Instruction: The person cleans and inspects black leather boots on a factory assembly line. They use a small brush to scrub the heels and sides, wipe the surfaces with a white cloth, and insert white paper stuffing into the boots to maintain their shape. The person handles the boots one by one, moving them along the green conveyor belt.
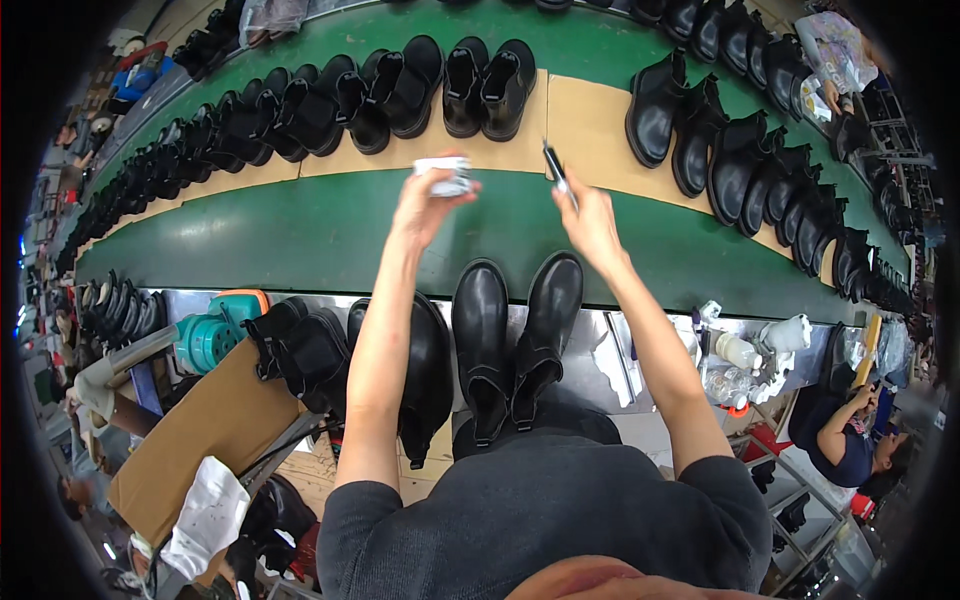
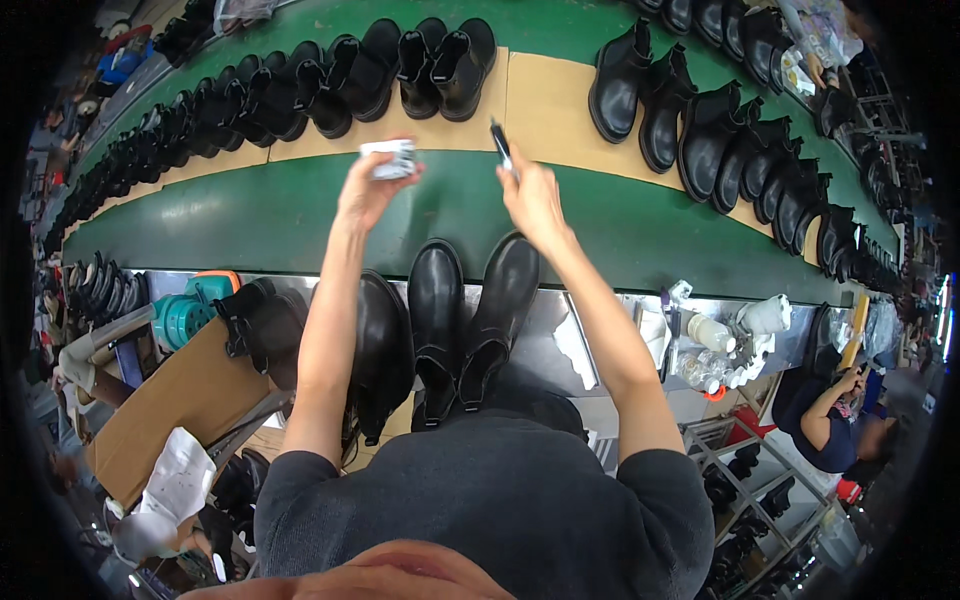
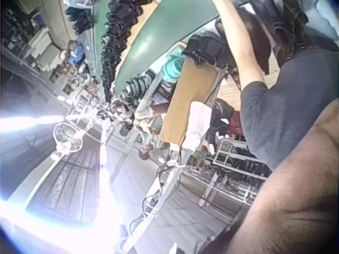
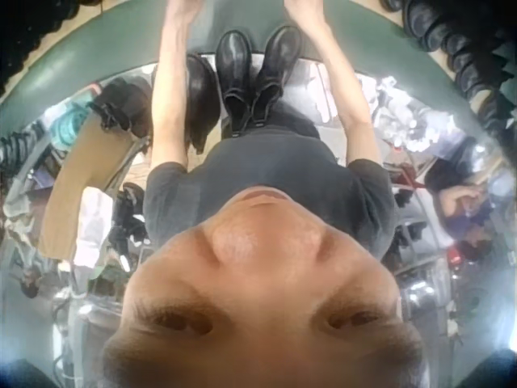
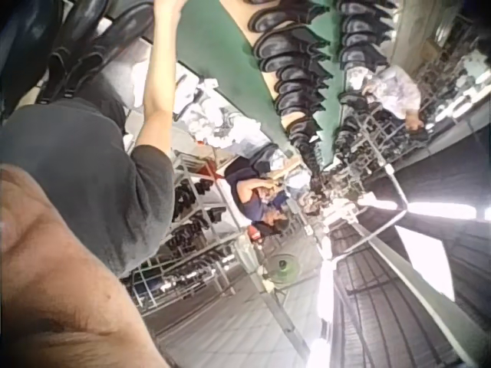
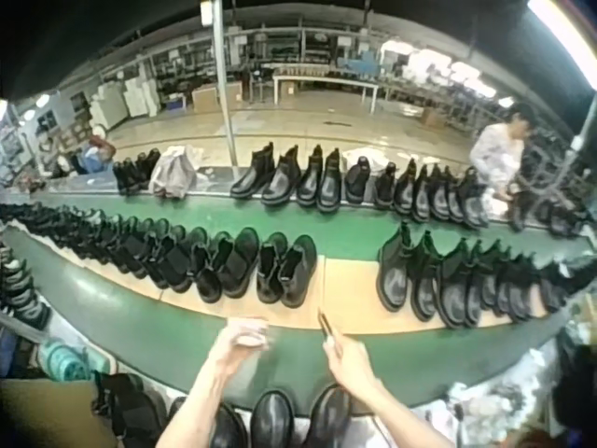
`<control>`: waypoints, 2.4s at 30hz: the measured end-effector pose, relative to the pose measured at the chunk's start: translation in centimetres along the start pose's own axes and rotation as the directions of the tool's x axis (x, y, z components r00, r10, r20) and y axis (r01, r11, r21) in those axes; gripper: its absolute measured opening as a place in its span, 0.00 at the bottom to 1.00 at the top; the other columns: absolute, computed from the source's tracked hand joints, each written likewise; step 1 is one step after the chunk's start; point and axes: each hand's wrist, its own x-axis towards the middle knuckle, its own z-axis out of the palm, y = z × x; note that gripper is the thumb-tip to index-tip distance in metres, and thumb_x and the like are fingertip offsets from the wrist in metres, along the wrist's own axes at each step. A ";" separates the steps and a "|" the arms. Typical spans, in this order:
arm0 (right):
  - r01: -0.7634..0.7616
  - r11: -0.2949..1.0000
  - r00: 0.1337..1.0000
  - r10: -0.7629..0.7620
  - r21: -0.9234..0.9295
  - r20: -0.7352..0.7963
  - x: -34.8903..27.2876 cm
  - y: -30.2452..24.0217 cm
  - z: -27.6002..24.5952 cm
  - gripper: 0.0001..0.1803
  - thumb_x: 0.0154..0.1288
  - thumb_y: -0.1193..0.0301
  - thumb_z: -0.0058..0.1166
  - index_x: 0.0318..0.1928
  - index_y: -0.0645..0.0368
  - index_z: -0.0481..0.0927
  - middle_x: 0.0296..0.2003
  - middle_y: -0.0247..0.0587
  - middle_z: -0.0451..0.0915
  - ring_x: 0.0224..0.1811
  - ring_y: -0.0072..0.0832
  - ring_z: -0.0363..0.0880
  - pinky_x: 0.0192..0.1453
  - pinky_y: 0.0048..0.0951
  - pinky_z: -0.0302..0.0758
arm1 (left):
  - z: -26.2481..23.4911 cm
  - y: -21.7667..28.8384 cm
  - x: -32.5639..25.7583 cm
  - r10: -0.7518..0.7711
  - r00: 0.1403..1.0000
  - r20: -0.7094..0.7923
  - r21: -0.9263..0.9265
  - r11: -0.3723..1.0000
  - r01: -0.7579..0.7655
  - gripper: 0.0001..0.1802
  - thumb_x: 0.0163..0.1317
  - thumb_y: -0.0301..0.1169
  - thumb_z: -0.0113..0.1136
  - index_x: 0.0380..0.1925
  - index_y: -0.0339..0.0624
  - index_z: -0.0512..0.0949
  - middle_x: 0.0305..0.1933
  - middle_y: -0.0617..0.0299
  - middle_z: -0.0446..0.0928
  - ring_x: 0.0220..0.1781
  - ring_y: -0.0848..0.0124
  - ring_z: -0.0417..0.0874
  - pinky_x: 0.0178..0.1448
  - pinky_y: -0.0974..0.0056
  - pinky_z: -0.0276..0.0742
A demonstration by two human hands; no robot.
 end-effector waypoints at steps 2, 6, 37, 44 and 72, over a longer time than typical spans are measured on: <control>-0.076 0.997 0.997 0.076 -0.011 -0.029 4.0 0.1 1.3 0.24 0.67 0.70 0.51 0.61 0.66 0.71 0.30 0.66 0.79 0.37 0.57 0.81 0.41 0.47 0.75 | 1.6 -1.1 1.2 -0.128 0.981 0.144 0.042 0.991 0.124 0.30 0.58 0.33 0.55 0.62 0.36 0.67 0.49 0.53 0.79 0.43 0.54 0.85 0.46 0.59 0.82; -0.039 0.998 0.992 0.032 -0.056 -0.119 8.7 1.6 4.4 0.23 0.66 0.69 0.51 0.60 0.65 0.72 0.32 0.68 0.79 0.41 0.59 0.81 0.46 0.48 0.76 | 2.6 -2.6 4.7 -0.210 0.948 0.239 0.006 0.977 0.215 0.32 0.58 0.34 0.53 0.65 0.35 0.65 0.50 0.53 0.78 0.42 0.53 0.85 0.44 0.62 0.82; -0.184 0.982 0.973 0.174 -0.051 -0.149 11.8 -0.9 5.4 0.22 0.60 0.67 0.52 0.49 0.71 0.80 0.41 0.71 0.80 0.48 0.57 0.80 0.56 0.44 0.76 | 2.1 -2.1 7.2 -0.186 0.944 0.273 0.001 0.981 0.193 0.32 0.58 0.35 0.52 0.63 0.31 0.66 0.48 0.49 0.80 0.42 0.58 0.85 0.47 0.62 0.81; -0.203 0.978 0.975 0.198 -0.043 -0.104 12.3 -0.7 5.2 0.22 0.59 0.66 0.53 0.47 0.72 0.81 0.39 0.70 0.80 0.47 0.56 0.81 0.55 0.44 0.76 | 2.4 -1.4 6.7 -0.175 0.949 0.263 0.012 0.984 0.178 0.32 0.58 0.35 0.52 0.62 0.31 0.68 0.48 0.50 0.80 0.42 0.57 0.86 0.47 0.62 0.81; -0.007 0.989 1.000 0.010 0.146 -0.015 -10.1 -6.5 -4.0 0.22 0.65 0.67 0.50 0.57 0.61 0.76 0.35 0.58 0.81 0.32 0.41 0.84 0.42 0.35 0.76 | 6.4 -0.8 -0.5 -0.057 0.987 0.150 0.432 0.902 -0.014 0.39 0.62 0.69 0.43 0.48 0.41 0.71 0.41 0.57 0.78 0.38 0.72 0.79 0.42 0.62 0.75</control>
